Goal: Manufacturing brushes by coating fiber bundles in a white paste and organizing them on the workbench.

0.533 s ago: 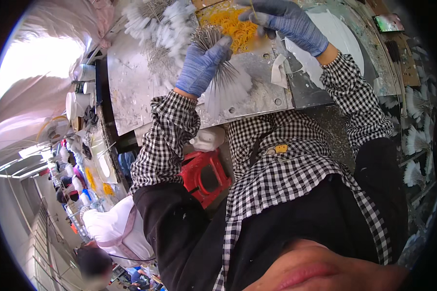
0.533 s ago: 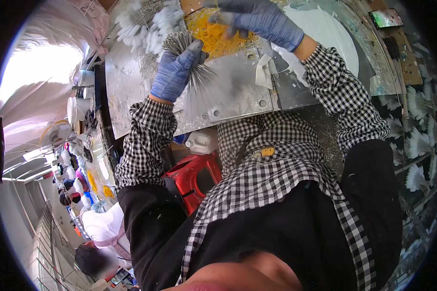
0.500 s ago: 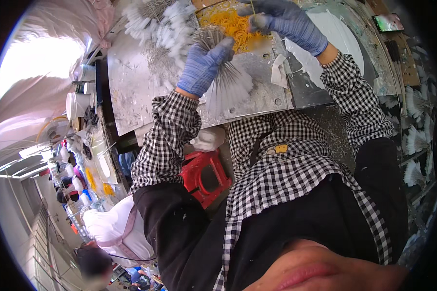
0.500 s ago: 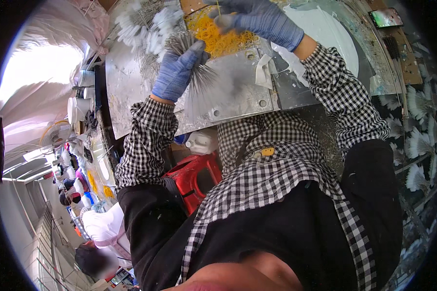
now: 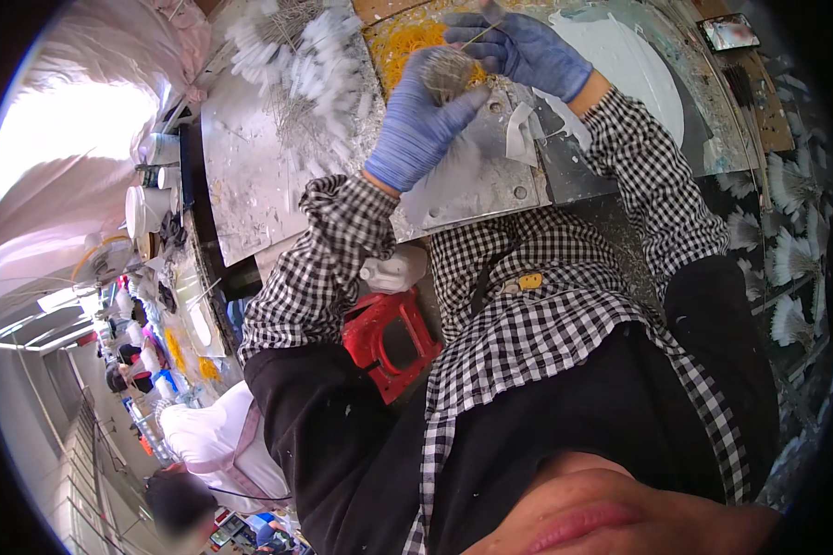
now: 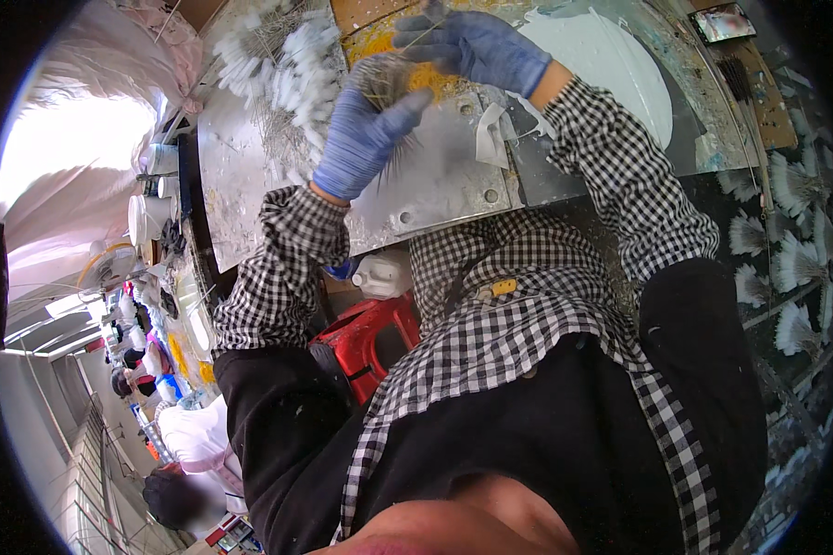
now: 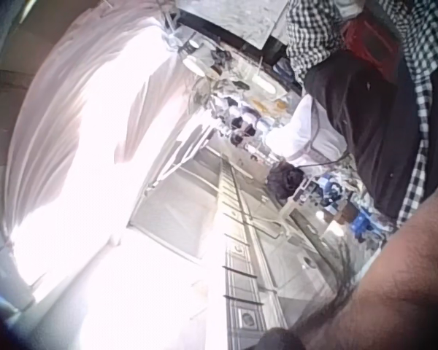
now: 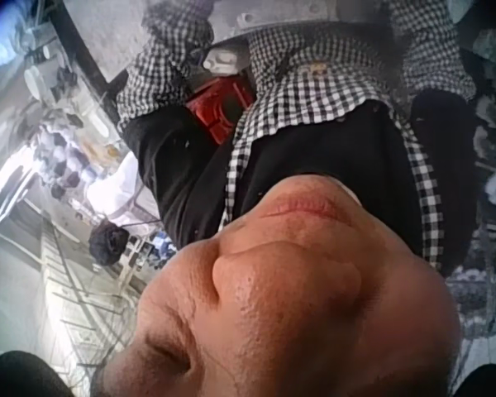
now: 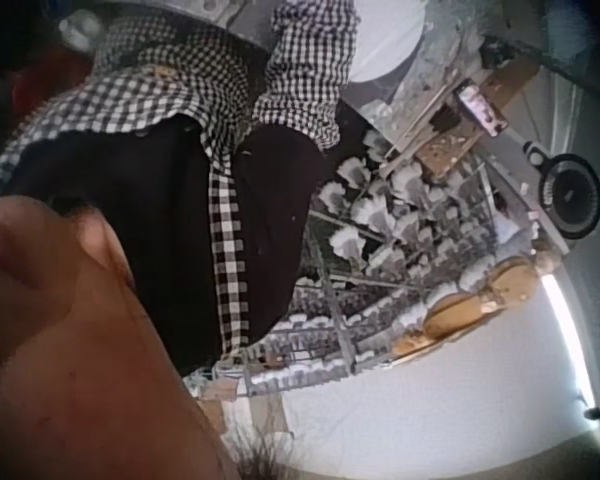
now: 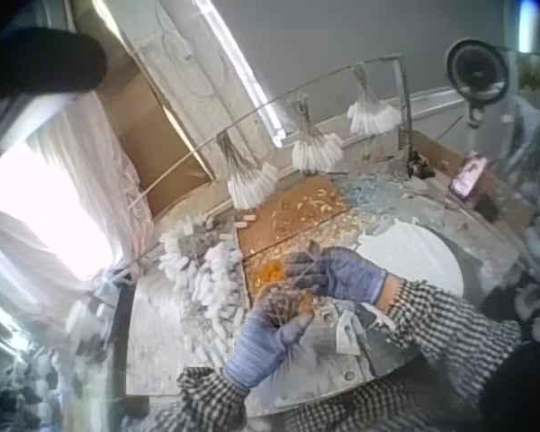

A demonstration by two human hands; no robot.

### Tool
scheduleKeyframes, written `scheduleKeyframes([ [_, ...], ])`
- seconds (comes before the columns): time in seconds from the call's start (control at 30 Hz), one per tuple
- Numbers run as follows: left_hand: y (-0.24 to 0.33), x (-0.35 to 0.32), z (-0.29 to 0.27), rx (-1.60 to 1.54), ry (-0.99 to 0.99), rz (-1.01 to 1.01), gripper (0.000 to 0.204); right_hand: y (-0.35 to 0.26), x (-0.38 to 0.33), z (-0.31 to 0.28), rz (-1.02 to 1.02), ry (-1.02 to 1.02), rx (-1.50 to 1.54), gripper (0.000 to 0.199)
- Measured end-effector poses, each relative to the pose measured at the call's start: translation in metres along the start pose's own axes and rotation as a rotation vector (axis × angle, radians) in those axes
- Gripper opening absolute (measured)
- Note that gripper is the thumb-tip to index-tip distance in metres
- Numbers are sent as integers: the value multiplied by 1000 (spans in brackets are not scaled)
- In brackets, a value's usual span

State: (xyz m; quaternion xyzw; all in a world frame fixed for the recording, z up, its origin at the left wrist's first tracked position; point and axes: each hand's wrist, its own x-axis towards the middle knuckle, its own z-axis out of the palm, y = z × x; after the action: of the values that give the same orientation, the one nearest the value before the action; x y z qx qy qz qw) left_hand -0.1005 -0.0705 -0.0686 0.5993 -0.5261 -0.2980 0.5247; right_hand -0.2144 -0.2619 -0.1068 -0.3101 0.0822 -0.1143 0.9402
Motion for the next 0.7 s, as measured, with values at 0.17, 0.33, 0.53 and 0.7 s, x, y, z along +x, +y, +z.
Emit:
scheduleKeyframes([
  [0.17,1,1,-10,-258,41,-295,36,-7,-21,29,-447,-181,-1069,61],
  [0.33,-8,-1,-7,398,-141,-164,44,1,-38,71,-651,-84,-1786,55],
  [0.53,5,-12,-2,368,-290,124,51,-18,-49,94,-868,-256,-1906,43],
  [0.7,14,-13,-8,519,-317,431,54,-26,-55,94,-867,-158,-1703,50],
])
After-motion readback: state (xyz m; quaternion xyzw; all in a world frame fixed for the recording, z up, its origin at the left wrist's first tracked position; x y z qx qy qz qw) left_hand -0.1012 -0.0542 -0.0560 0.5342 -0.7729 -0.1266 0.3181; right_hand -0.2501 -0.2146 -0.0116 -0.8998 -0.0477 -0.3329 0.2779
